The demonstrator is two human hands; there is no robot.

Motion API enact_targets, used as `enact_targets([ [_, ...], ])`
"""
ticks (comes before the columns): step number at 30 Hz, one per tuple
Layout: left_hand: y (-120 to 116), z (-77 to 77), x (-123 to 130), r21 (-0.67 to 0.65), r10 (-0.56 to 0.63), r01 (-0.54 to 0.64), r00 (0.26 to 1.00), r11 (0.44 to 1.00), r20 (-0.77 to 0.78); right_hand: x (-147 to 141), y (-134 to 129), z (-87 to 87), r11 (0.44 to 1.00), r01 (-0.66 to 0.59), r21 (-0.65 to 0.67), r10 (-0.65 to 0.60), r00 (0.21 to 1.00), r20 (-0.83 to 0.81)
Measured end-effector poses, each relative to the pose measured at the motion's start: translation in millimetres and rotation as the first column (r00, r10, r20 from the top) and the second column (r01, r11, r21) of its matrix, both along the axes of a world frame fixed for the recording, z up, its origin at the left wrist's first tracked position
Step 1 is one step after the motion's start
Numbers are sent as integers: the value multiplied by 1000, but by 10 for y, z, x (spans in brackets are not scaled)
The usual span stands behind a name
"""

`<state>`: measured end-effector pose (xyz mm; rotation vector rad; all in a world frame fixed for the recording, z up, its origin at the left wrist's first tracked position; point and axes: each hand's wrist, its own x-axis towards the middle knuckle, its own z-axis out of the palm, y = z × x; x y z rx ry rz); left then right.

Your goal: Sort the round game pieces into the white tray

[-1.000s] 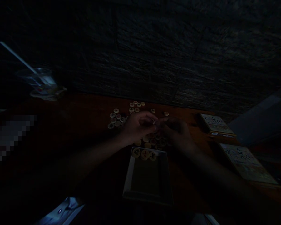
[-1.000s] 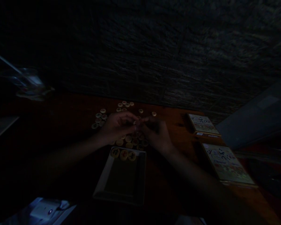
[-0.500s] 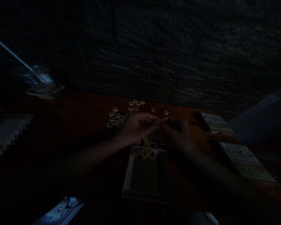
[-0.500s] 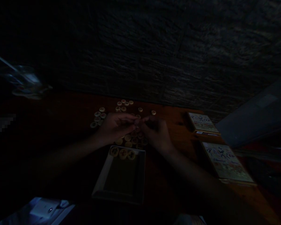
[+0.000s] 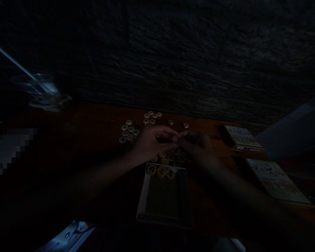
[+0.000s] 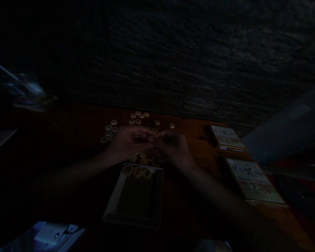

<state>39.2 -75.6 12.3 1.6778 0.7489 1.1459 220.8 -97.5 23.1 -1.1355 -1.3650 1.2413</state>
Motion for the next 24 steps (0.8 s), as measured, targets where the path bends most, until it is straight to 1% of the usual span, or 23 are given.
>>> enact_targets([
  [3,24,1,-8,-55,13,-11,999,998,47,22,6,-9,1000,-6,15,6,1000,-3],
  [4,31,4,-11,-66,18,-14,998,998,53,35,6,-14,999,1,44,-2,1000,23],
  [6,43,11,-17,-79,39,-35,998,996,49,69,5,-23,985,10,170,-31,992,121],
  [7,48,13,-19,-83,55,-51,998,995,38,88,3,-27,968,3,251,-52,981,188],
  [9,57,12,-22,-92,84,-82,996,992,15,128,-1,-29,915,-38,401,-106,938,330],
  [10,61,9,-21,-98,91,-90,996,991,8,146,-2,-27,887,-60,457,-139,910,391],
  [12,68,-2,-19,-106,91,-89,996,990,11,173,-2,-20,845,-98,526,-196,857,476],
  [14,74,-14,-14,-114,85,-81,996,990,28,186,3,-12,818,-119,563,-231,828,511],
  [20,68,-13,-1,-148,66,-57,996,987,54,177,1,13,776,-156,611,-255,808,531],
  [22,64,-11,-2,-166,60,-51,997,985,46,171,-12,25,775,-167,610,-257,798,545],
  [24,63,-10,-4,-183,47,-38,998,982,49,166,-29,31,789,-161,592,-249,798,549],
])
